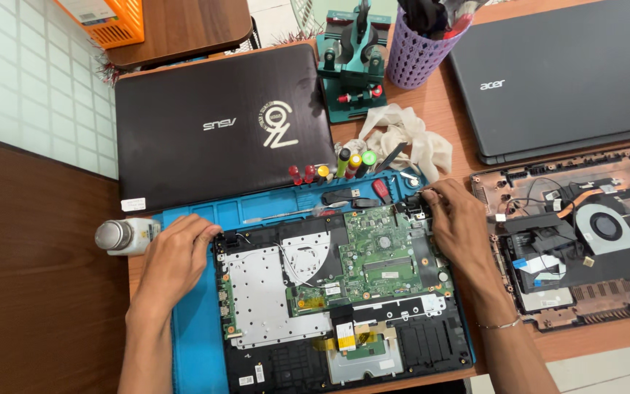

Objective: The person removes the motherboard from a laptop chassis and then detaches the screen assembly from the hinges using a screwdriver.

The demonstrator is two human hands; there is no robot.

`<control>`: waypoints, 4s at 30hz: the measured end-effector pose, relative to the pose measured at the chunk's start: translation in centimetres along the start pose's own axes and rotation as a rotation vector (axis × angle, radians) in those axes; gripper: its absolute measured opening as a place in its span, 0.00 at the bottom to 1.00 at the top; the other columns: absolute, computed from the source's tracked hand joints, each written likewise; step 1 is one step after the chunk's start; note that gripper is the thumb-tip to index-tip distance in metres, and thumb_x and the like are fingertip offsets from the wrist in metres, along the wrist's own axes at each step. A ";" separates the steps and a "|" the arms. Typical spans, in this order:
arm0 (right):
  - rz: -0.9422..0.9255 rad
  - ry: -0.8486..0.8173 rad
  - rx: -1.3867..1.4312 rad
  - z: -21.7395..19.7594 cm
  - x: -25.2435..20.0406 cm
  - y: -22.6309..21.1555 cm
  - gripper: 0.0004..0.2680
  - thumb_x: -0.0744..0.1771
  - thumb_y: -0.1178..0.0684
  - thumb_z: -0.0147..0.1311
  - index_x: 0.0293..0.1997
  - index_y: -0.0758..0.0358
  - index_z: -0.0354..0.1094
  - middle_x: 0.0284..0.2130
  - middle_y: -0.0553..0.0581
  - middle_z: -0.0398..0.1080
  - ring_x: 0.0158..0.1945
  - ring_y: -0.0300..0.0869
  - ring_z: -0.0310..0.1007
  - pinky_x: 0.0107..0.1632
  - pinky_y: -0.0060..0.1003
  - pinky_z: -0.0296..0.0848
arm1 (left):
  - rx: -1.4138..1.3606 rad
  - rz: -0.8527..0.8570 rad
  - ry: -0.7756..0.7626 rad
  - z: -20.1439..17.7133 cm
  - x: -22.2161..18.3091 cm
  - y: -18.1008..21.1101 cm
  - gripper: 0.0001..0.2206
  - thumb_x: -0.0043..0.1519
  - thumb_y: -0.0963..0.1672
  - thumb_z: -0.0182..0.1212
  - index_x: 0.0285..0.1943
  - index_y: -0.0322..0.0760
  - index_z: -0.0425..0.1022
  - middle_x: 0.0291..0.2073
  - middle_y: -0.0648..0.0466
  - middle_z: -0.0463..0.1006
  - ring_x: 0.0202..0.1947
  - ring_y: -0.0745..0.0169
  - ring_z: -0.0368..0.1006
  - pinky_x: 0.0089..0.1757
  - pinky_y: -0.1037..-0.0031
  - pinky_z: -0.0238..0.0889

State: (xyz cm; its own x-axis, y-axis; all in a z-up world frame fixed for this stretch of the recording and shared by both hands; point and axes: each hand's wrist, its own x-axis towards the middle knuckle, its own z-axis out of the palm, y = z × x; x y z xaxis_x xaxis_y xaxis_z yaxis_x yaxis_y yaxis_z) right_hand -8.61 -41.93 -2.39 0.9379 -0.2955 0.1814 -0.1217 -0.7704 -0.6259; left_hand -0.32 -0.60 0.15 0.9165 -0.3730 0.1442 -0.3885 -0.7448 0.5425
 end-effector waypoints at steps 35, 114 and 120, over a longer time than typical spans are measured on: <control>0.366 -0.187 -0.003 -4.1 -5.9 -1.9 0.12 0.65 0.51 0.60 0.52 0.65 0.76 0.37 0.62 0.79 0.39 0.46 0.81 0.42 0.40 0.79 | -0.115 -0.792 0.089 2.3 -9.9 7.4 0.16 0.62 0.48 0.61 0.52 0.32 0.79 0.35 0.50 0.81 0.32 0.58 0.78 0.37 0.67 0.72; 0.557 -0.119 0.651 -9.2 -11.0 3.7 0.17 0.65 0.59 0.57 0.62 0.65 0.67 0.43 0.61 0.77 0.46 0.39 0.73 0.49 0.36 0.71 | -0.201 -0.704 0.254 7.9 -12.6 10.2 0.10 0.67 0.43 0.58 0.51 0.30 0.78 0.31 0.48 0.82 0.28 0.63 0.79 0.28 0.71 0.70; 0.474 -0.097 0.780 -11.1 -11.8 5.7 0.21 0.66 0.58 0.56 0.69 0.63 0.62 0.48 0.59 0.74 0.53 0.39 0.71 0.57 0.36 0.69 | -0.253 -0.694 0.189 9.2 -11.8 11.5 0.12 0.66 0.44 0.59 0.52 0.30 0.77 0.36 0.46 0.84 0.38 0.61 0.83 0.36 0.71 0.76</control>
State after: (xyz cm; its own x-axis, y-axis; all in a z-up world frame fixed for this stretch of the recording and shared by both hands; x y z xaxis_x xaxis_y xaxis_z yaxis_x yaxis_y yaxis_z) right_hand -24.01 -49.08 0.37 0.8735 -0.4070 -0.2672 -0.2797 0.0297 -0.9596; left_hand -16.46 -9.88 -2.87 0.9520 0.2528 -0.1724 0.2958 -0.6162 0.7300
